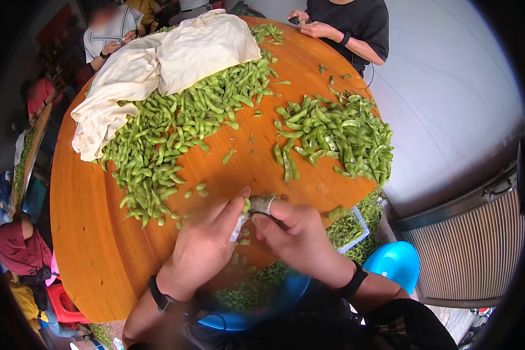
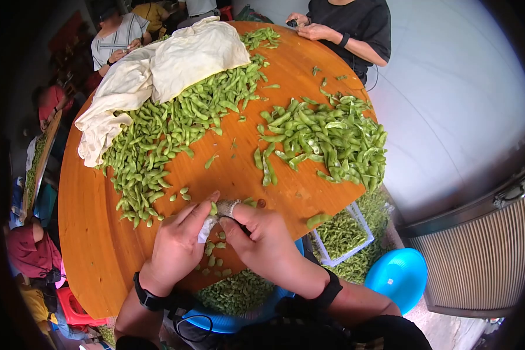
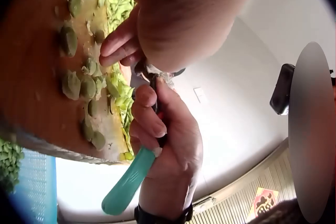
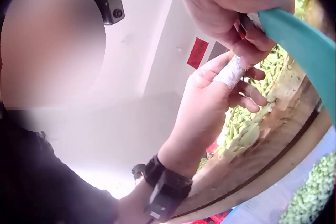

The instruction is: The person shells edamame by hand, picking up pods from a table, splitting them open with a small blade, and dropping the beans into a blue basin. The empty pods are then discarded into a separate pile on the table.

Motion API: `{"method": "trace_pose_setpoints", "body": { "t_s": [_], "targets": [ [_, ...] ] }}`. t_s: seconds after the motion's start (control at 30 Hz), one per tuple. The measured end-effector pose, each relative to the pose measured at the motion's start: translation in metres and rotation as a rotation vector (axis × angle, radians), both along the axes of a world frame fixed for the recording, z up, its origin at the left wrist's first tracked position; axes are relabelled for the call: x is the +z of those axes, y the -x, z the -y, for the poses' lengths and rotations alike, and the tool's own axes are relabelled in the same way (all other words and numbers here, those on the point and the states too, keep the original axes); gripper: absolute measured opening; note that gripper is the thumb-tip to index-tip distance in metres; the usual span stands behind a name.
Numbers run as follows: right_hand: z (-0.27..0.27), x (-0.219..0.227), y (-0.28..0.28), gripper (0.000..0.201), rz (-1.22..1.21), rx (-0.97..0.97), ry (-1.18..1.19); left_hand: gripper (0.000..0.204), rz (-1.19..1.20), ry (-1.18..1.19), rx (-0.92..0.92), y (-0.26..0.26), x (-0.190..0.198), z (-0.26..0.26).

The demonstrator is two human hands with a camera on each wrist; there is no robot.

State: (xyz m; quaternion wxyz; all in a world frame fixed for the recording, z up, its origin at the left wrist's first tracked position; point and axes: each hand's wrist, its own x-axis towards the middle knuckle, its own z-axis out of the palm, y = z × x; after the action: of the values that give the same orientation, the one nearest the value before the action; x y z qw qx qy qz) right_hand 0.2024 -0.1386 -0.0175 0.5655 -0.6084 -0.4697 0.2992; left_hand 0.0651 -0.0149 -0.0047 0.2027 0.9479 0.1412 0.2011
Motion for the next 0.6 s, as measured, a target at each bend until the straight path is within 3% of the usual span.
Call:
{"method": "trace_pose_setpoints", "body": {
  "t_s": [0.07,0.1,0.17,0.2,0.27,0.3,0.33,0.4,0.43,0.47,0.53,0.6],
  "targets": [
    [-0.001,-0.001,-0.001,0.013,-0.307,0.04,0.078,0.044,0.037,-0.03,-0.043,0.0,0.0,-0.001],
    [-0.002,0.0,-0.002,0.013,-0.308,0.043,0.08,0.044,0.036,-0.028,-0.04,0.002,-0.002,-0.003],
    [-0.003,0.006,-0.006,0.012,-0.521,0.109,0.197,0.038,0.04,0.576,-0.093,0.006,-0.006,-0.008],
    [-0.004,0.008,-0.009,0.012,-0.522,0.111,0.197,0.038,0.039,0.575,-0.09,0.006,-0.005,-0.011],
    [-0.004,0.01,-0.014,0.012,-0.502,0.139,0.257,0.032,0.138,1.373,-0.079,0.005,-0.004,-0.015],
    [-0.004,0.009,-0.013,0.012,-0.503,0.138,0.257,0.029,0.17,1.426,-0.109,0.005,-0.004,-0.015],
    [-0.005,0.009,-0.011,0.012,-0.411,0.107,0.185,0.029,0.168,1.426,-0.109,0.003,-0.004,-0.013],
    [-0.005,0.007,-0.007,0.011,-0.32,0.077,0.114,0.031,0.03,0.959,0.036,-0.002,-0.008,-0.007],
    [-0.004,0.005,-0.004,0.011,-0.223,0.05,0.077,0.034,0.134,0.712,-0.011,-0.003,-0.019,-0.007],
    [-0.003,0.003,-0.002,0.01,-0.126,0.025,0.04,0.034,0.133,0.712,-0.008,-0.001,-0.019,-0.008],
    [-0.003,-0.004,0.001,0.01,-0.082,0.034,0.041,0.038,0.008,0.351,0.0,-0.002,-0.008,-0.007],
    [-0.003,-0.006,0.004,0.01,-0.037,0.04,0.041,0.037,0.029,0.261,-0.016,-0.002,-0.014,-0.007]
  ]
}}
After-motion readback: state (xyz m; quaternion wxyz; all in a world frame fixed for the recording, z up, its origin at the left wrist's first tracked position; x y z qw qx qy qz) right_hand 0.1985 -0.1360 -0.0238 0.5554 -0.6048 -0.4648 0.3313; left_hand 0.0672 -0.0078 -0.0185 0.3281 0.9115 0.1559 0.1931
